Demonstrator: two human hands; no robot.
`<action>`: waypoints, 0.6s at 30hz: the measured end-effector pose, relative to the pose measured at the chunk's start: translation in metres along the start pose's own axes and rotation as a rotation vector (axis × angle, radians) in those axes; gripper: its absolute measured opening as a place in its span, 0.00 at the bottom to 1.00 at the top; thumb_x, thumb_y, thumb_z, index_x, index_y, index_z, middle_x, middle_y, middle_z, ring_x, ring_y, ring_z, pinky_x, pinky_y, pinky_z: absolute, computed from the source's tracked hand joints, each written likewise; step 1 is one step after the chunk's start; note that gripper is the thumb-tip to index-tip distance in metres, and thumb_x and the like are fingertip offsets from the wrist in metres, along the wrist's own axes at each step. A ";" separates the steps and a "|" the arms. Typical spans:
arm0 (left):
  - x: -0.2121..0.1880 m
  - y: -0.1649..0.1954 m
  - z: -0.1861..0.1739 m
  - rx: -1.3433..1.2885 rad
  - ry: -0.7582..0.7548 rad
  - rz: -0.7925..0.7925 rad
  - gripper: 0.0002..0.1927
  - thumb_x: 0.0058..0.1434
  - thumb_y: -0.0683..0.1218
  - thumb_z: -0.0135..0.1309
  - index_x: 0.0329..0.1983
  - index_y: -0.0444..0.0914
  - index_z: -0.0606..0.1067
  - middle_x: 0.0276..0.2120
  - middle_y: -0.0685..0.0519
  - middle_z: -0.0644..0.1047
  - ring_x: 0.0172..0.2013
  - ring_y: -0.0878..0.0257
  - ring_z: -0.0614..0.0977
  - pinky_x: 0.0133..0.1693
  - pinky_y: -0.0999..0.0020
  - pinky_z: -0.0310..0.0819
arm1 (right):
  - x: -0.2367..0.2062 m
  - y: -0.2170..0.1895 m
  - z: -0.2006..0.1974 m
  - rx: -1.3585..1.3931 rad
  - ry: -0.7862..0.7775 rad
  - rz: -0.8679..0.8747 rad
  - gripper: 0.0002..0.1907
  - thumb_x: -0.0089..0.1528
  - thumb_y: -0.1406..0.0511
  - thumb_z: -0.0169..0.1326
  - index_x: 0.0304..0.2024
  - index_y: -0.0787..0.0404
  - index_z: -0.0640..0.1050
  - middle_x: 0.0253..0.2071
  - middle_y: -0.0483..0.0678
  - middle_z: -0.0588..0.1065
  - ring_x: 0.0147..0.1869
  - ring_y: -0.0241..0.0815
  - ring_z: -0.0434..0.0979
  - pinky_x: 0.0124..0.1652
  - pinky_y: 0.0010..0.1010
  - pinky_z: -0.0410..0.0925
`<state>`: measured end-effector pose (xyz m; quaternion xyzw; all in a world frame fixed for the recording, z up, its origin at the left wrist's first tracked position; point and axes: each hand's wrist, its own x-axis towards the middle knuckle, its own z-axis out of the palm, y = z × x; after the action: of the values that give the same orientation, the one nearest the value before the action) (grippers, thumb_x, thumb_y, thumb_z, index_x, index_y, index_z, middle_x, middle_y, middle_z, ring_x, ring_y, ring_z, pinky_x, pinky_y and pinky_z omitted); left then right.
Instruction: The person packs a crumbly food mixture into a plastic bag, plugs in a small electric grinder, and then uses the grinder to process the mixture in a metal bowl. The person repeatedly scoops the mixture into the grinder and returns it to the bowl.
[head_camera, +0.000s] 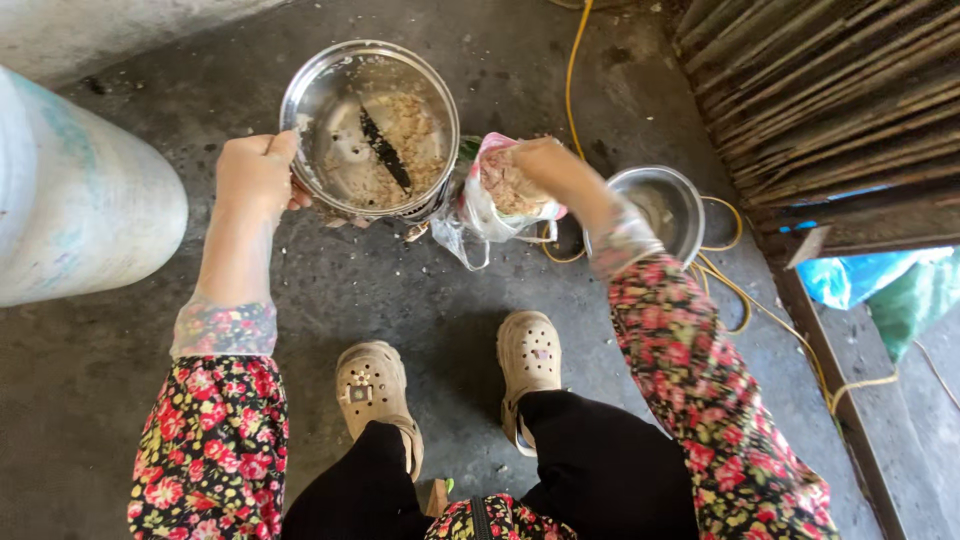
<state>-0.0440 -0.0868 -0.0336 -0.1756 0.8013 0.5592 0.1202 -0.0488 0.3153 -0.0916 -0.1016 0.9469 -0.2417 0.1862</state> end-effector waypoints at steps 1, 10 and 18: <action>-0.002 0.002 -0.001 0.003 0.000 -0.009 0.20 0.73 0.51 0.51 0.34 0.31 0.79 0.20 0.50 0.77 0.16 0.64 0.77 0.19 0.68 0.69 | 0.010 0.004 0.016 0.002 0.074 -0.028 0.13 0.66 0.64 0.46 0.41 0.64 0.81 0.42 0.60 0.79 0.46 0.57 0.80 0.45 0.46 0.72; -0.010 0.020 -0.002 0.094 0.003 -0.066 0.19 0.72 0.51 0.49 0.35 0.31 0.80 0.20 0.51 0.78 0.16 0.65 0.77 0.20 0.68 0.71 | 0.020 -0.010 0.050 -0.101 0.199 -0.159 0.10 0.67 0.64 0.52 0.42 0.61 0.82 0.40 0.57 0.79 0.43 0.55 0.79 0.44 0.45 0.70; -0.013 0.017 0.003 0.056 0.024 -0.016 0.18 0.71 0.51 0.49 0.38 0.32 0.81 0.21 0.50 0.79 0.15 0.64 0.78 0.20 0.67 0.73 | -0.051 -0.089 -0.053 0.095 0.500 -0.352 0.07 0.67 0.65 0.60 0.39 0.64 0.81 0.36 0.53 0.78 0.37 0.47 0.79 0.37 0.38 0.71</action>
<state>-0.0391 -0.0765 -0.0144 -0.1852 0.8165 0.5335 0.1200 -0.0141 0.2749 0.0115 -0.1927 0.9188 -0.3319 -0.0927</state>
